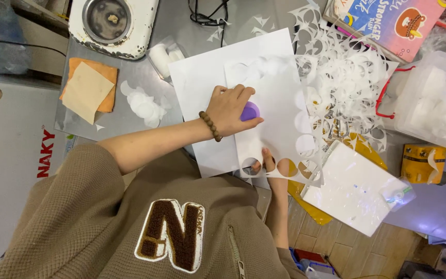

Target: Using a circular craft punch to cut circles from a sheet of white paper.

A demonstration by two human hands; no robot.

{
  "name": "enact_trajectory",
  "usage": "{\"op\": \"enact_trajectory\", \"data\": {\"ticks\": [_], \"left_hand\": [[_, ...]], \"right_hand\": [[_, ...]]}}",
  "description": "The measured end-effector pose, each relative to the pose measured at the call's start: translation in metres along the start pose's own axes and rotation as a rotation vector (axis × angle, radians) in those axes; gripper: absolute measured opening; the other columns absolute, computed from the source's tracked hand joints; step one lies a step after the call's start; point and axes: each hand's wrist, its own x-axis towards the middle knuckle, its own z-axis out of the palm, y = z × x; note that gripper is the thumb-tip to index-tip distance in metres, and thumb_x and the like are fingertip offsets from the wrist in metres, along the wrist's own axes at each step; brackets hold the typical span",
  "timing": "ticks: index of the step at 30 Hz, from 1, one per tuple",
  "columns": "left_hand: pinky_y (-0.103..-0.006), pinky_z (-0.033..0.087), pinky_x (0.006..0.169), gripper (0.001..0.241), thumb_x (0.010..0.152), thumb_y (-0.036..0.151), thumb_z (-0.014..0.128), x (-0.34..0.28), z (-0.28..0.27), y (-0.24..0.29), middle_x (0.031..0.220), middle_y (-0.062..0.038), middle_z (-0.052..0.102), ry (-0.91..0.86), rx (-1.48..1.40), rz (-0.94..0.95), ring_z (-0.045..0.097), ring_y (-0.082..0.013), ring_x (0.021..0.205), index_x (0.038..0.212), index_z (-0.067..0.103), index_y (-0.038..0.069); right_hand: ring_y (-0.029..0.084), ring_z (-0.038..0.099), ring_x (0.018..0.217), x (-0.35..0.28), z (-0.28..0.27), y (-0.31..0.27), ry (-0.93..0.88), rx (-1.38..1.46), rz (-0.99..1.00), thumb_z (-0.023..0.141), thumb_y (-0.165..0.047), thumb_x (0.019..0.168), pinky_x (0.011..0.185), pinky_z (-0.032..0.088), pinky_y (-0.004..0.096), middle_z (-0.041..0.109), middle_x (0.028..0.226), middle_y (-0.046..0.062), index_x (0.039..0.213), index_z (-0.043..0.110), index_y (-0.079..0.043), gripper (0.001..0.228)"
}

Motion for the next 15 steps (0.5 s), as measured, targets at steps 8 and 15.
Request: {"op": "enact_trajectory", "data": {"ticks": [8, 15], "left_hand": [[-0.0475, 0.037, 0.108, 0.066, 0.092, 0.057, 0.071, -0.009, -0.003, -0.006, 0.132, -0.010, 0.061, 0.315, -0.095, 0.202, 0.057, -0.0291, 0.124, 0.134, 0.055, 0.009], [-0.0441, 0.053, 0.080, 0.070, 0.074, 0.040, 0.083, -0.027, -0.009, -0.005, 0.124, -0.016, 0.061, 0.040, -0.037, 0.176, 0.065, -0.0342, 0.099, 0.128, 0.058, 0.002]], "right_hand": [[0.017, 0.061, 0.064, -0.004, -0.043, 0.010, 0.254, 0.188, 0.102, 0.078, -0.028, 0.097, 0.057, 0.053, 0.031, 0.069, 0.082, 0.016, 0.096, 0.062, 0.015, 0.046], [0.021, 0.062, 0.061, -0.024, -0.066, -0.015, 0.374, 0.418, 0.059, 0.073, -0.026, 0.096, 0.053, 0.051, 0.030, 0.067, 0.096, 0.017, 0.120, 0.057, 0.015, 0.049]]}}
